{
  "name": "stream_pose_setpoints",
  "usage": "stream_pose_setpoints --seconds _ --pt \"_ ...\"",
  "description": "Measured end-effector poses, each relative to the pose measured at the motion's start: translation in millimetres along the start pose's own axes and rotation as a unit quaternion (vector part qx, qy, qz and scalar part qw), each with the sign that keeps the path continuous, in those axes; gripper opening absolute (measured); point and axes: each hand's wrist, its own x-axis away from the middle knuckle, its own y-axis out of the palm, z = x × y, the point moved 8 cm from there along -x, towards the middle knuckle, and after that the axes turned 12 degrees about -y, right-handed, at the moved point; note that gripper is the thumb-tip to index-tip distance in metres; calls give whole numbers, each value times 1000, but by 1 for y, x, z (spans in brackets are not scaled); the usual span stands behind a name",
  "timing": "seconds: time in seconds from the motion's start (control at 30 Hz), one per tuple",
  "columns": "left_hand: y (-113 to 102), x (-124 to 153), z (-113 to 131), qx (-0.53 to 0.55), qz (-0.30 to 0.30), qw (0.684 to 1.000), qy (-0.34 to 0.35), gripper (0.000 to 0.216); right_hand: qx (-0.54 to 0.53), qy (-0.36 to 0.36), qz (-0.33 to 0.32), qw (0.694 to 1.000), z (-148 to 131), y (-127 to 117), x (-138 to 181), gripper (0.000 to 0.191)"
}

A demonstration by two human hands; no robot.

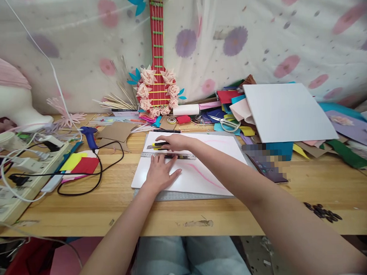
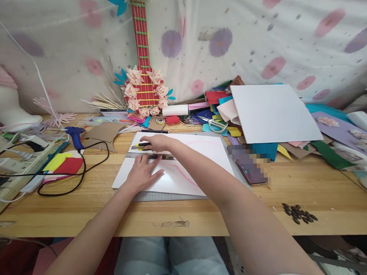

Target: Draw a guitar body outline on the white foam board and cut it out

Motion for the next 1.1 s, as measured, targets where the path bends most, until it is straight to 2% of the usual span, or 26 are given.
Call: stream_pose_setpoints --seconds 0.1,0.3,0.63,0.8,1.1 --pt "2 0 -1 -10 -5 1000 -2 61 46 -20 -16 999 -5 1 -15 50" --pt "4 -1 -2 -14 -10 1000 -10 63 93 -52 -48 993 -15 8 -30 50" --pt "-1 -1 -2 5 13 1000 -4 55 148 -36 -82 985 -28 5 -35 50" --pt "0 -3 -3 23 4 1000 3 52 190 -29 -97 977 -32 6 -39 51" --pt "-2 -3 -4 36 3 999 -1 52 200 -47 -117 972 -31 7 -35 54"
